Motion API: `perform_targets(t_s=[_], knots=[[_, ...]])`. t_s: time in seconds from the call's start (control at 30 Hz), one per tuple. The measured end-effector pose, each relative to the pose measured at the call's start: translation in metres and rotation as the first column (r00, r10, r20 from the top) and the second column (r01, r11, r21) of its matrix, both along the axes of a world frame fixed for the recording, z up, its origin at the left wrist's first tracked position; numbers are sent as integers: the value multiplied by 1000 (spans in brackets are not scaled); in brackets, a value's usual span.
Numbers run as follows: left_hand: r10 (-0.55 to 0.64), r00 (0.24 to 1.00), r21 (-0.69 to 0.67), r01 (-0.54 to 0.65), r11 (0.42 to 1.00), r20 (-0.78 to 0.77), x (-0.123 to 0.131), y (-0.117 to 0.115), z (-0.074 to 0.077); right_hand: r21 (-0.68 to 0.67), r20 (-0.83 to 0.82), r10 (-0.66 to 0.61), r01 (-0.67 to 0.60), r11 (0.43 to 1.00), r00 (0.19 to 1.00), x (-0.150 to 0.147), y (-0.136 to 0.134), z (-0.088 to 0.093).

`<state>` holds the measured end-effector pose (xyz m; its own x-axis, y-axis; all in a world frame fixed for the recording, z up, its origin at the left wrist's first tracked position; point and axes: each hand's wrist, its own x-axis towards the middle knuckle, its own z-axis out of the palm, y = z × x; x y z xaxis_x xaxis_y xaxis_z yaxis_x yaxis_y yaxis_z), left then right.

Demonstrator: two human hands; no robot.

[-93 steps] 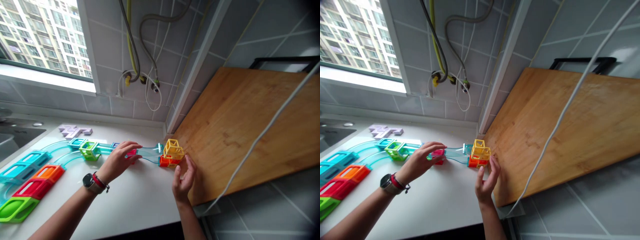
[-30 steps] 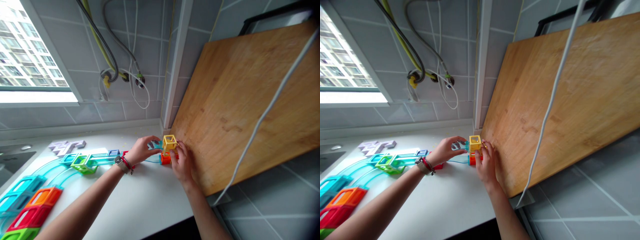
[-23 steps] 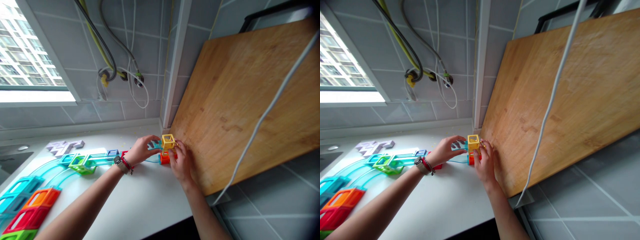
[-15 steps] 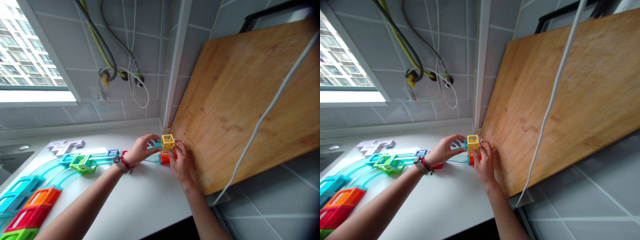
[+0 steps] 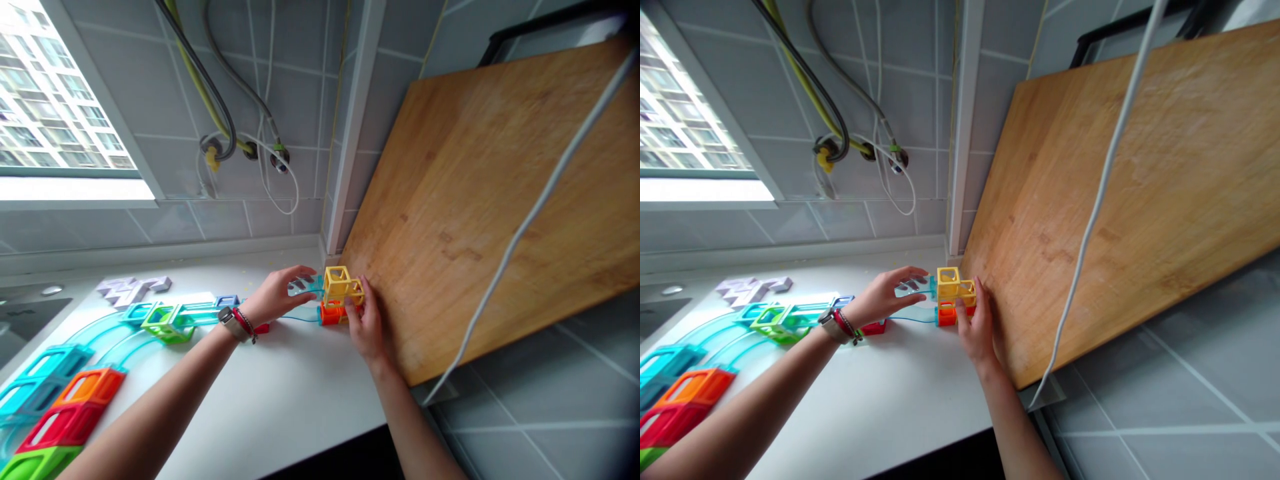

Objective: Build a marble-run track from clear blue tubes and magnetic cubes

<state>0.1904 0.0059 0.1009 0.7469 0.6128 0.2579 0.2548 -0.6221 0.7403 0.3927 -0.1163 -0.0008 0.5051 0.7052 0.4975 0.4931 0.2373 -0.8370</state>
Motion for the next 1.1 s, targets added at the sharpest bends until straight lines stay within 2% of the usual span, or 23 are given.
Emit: perform_targets(t_s=[0.1,0.23,0.43,0.57,0.7,0.83,1.0,1.1], knots=[[-5,1000,-2,5,1000,-12,-1,-1,2,-4,-131,42,-43,999,991,3,0,-7],[-8,1000,-9,8,1000,-8,0,-1,2,-14,-224,63,-68,998,972,6,1,-12],[-14,1000,-40,15,999,19,4,-1,0,13,-255,80,-79,997,964,5,4,-13],[-22,1000,-1,22,1000,-8,2,1,-1,31,-256,92,-87,996,962,3,4,-11],[-28,996,31,30,999,-81,-14,12,-4,49,-261,107,-97,994,959,0,4,-12],[-51,993,-45,47,998,-107,-38,24,2,59,-281,121,-109,992,952,-1,5,-14],[90,996,-191,-83,978,26,-66,30,22,45,-288,114,-106,993,951,-2,3,-15],[127,991,-160,-130,979,-32,-79,29,28,37,-298,124,-118,992,946,-2,2,-14]])
